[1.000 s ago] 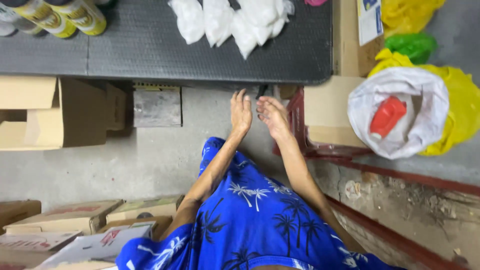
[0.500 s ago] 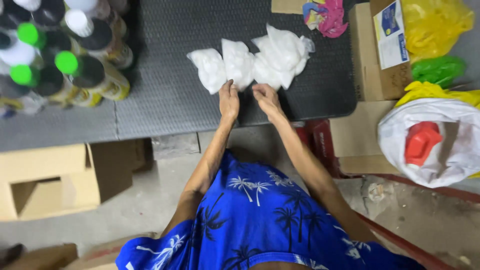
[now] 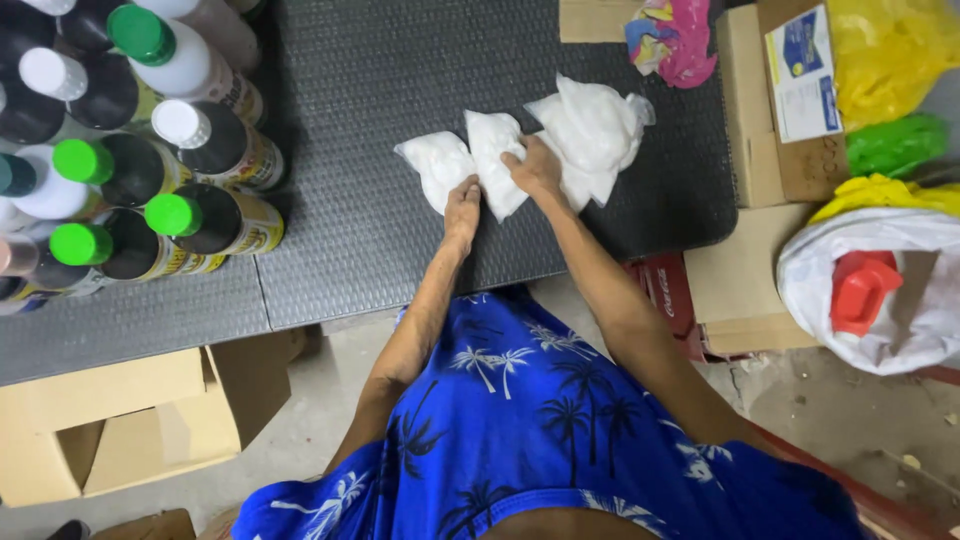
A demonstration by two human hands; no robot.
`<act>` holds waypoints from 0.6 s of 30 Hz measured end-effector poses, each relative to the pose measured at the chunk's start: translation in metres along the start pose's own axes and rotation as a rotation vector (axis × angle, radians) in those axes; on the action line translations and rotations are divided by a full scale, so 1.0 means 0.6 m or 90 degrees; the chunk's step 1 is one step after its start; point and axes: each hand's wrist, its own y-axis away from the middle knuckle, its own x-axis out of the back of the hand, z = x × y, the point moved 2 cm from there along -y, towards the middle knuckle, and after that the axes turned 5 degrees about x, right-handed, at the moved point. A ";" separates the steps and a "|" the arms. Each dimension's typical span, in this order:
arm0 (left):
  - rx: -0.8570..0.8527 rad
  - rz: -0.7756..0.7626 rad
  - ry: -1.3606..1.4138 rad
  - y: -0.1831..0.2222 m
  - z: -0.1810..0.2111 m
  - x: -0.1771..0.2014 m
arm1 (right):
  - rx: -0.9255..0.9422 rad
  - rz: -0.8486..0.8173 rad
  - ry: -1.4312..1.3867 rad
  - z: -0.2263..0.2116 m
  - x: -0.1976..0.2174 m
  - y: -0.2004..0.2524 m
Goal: Packing small white plastic bags into cardboard boxes in a storage or processing area.
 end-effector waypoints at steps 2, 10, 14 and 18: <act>0.008 -0.004 -0.025 0.009 0.016 0.006 | -0.017 0.018 -0.073 0.024 -0.017 -0.009; 0.014 -0.017 -0.008 -0.042 -0.020 0.001 | -0.130 0.017 -0.332 -0.025 0.019 0.029; -0.104 0.070 -0.230 -0.009 0.024 0.005 | -0.047 0.001 -0.294 -0.080 0.015 0.084; -0.310 0.080 -0.284 0.034 0.047 0.024 | 0.033 0.018 -0.230 -0.105 -0.001 0.104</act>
